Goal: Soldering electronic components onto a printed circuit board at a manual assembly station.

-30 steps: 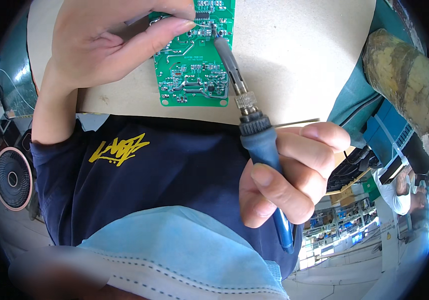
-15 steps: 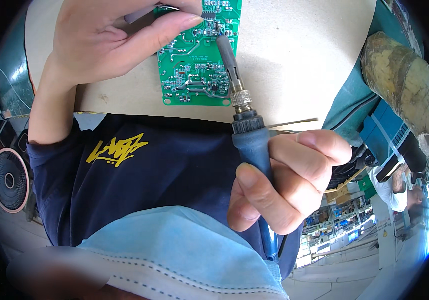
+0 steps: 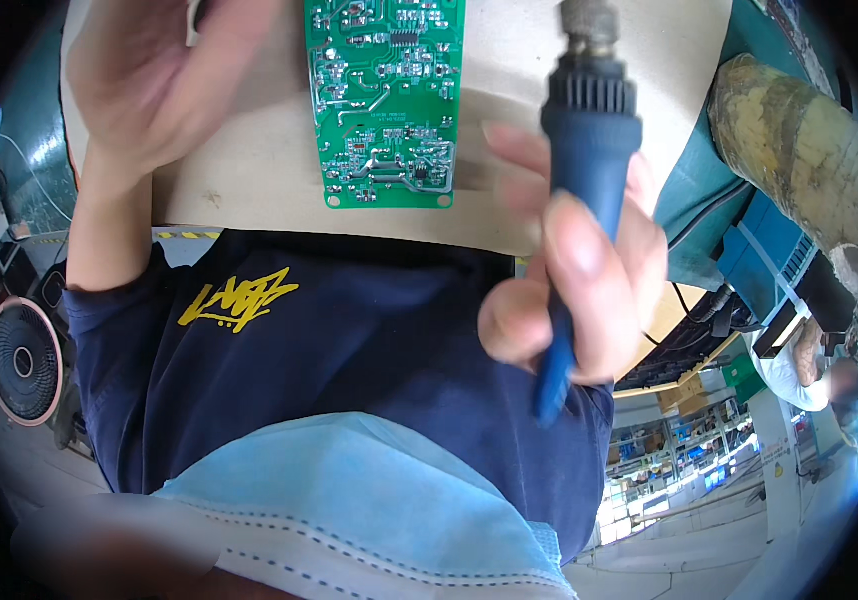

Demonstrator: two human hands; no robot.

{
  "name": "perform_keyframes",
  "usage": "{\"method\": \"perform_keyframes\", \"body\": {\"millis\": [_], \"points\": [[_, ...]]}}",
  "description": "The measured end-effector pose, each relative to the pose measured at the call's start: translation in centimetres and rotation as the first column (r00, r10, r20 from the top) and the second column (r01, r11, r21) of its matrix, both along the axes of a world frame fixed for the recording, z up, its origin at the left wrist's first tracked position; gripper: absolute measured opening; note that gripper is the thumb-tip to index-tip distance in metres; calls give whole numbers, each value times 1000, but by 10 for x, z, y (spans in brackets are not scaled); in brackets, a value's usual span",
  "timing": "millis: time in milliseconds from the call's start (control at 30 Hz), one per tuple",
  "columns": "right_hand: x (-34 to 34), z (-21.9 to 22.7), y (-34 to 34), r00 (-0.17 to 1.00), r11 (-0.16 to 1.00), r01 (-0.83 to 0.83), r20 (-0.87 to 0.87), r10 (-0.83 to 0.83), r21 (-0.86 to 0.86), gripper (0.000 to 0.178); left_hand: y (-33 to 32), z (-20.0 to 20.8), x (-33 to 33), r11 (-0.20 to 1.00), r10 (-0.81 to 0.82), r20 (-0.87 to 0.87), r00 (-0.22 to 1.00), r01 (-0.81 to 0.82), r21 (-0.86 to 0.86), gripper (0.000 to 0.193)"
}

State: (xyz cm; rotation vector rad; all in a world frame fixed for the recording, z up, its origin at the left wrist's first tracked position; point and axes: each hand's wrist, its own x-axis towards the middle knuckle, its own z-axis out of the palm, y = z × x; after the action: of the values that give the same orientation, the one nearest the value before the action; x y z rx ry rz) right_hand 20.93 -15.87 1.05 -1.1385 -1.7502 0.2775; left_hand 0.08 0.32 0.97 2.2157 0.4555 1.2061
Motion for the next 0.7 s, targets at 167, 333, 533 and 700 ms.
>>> {"method": "perform_keyframes", "body": {"millis": [167,333,533,700], "points": [[-13,-8,-1,994,990,-65,-98,53,-129,48,-15,47,-19,923,125,-507,853,-287,-256,16],[-21,-6,-1,976,980,-162,-162,143,-111,38,-46,44,-16,958,171,-778,605,-286,-11,49],[16,5,4,978,990,138,-161,-133,19,47,-49,59,9,943,207,-848,488,-331,40,55],[25,-7,5,911,956,268,-353,-213,115,51,-33,99,15,983,24,-839,543,-164,-79,57]]}}
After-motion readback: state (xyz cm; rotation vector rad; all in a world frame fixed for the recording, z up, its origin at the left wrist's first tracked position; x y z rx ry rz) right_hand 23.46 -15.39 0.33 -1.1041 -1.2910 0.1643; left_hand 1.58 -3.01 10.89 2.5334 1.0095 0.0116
